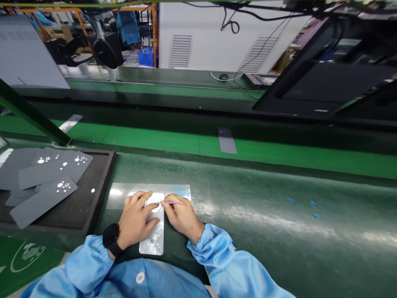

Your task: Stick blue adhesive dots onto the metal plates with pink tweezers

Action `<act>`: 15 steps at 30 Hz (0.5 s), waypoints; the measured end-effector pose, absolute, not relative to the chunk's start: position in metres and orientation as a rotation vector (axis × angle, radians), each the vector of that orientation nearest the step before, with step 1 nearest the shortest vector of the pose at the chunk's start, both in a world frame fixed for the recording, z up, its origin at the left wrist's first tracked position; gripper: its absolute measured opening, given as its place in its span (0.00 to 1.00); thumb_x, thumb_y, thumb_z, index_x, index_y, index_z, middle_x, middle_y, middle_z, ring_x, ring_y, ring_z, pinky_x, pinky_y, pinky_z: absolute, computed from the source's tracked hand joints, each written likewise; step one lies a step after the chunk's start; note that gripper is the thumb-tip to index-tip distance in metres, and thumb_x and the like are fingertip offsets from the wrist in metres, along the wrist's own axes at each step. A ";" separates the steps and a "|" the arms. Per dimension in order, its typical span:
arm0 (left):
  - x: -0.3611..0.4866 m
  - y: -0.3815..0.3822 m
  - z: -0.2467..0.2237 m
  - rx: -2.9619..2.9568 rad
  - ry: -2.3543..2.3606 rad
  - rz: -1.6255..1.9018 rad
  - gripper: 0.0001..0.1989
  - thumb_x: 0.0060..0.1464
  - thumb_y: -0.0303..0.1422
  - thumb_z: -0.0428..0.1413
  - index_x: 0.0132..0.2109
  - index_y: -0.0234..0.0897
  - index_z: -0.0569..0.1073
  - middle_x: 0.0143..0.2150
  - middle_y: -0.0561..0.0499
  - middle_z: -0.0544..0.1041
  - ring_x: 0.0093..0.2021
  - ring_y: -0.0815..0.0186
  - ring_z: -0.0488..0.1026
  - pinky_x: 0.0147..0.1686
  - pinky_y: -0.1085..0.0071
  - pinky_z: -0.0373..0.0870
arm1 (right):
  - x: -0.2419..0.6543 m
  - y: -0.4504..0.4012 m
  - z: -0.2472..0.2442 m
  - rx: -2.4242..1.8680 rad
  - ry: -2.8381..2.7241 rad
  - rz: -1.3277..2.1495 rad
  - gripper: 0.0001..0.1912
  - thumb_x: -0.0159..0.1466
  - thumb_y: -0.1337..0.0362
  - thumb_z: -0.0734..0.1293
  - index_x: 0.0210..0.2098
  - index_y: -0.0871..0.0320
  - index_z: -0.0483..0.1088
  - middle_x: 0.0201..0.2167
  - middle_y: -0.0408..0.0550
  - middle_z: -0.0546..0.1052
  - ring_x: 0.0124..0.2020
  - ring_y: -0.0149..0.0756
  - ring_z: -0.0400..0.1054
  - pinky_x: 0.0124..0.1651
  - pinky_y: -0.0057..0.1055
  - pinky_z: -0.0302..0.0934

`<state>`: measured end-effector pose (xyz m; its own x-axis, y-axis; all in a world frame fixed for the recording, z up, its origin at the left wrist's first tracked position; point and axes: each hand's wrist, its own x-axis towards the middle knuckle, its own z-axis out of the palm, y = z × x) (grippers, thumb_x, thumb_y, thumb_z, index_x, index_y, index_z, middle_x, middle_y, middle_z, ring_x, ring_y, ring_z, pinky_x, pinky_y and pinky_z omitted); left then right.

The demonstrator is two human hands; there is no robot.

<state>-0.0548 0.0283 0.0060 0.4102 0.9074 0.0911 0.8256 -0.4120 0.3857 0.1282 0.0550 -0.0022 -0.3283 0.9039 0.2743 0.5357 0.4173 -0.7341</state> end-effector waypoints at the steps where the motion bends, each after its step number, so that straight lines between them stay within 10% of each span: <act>1: -0.055 0.028 0.006 2.386 1.511 0.418 0.16 0.49 0.37 0.61 0.47 0.44 0.75 0.59 0.44 0.68 0.54 0.48 0.61 0.47 0.50 0.60 | 0.128 0.055 -0.003 -1.223 -1.984 0.713 0.10 0.65 0.64 0.61 0.28 0.55 0.68 0.24 0.45 0.76 0.26 0.34 0.71 0.31 0.28 0.64; 15: -0.054 0.029 0.007 2.383 1.525 0.431 0.15 0.49 0.37 0.61 0.46 0.43 0.75 0.58 0.44 0.69 0.54 0.49 0.61 0.47 0.50 0.60 | 0.127 0.054 -0.003 -1.186 -2.041 0.627 0.11 0.66 0.64 0.60 0.27 0.55 0.67 0.22 0.44 0.74 0.25 0.33 0.69 0.30 0.28 0.63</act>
<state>-0.0543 0.0288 0.0066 0.3989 0.9117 0.0984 0.8285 -0.4043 0.3874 0.1272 0.0543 -0.0028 -0.3489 0.8816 0.3180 0.5509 0.4674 -0.6915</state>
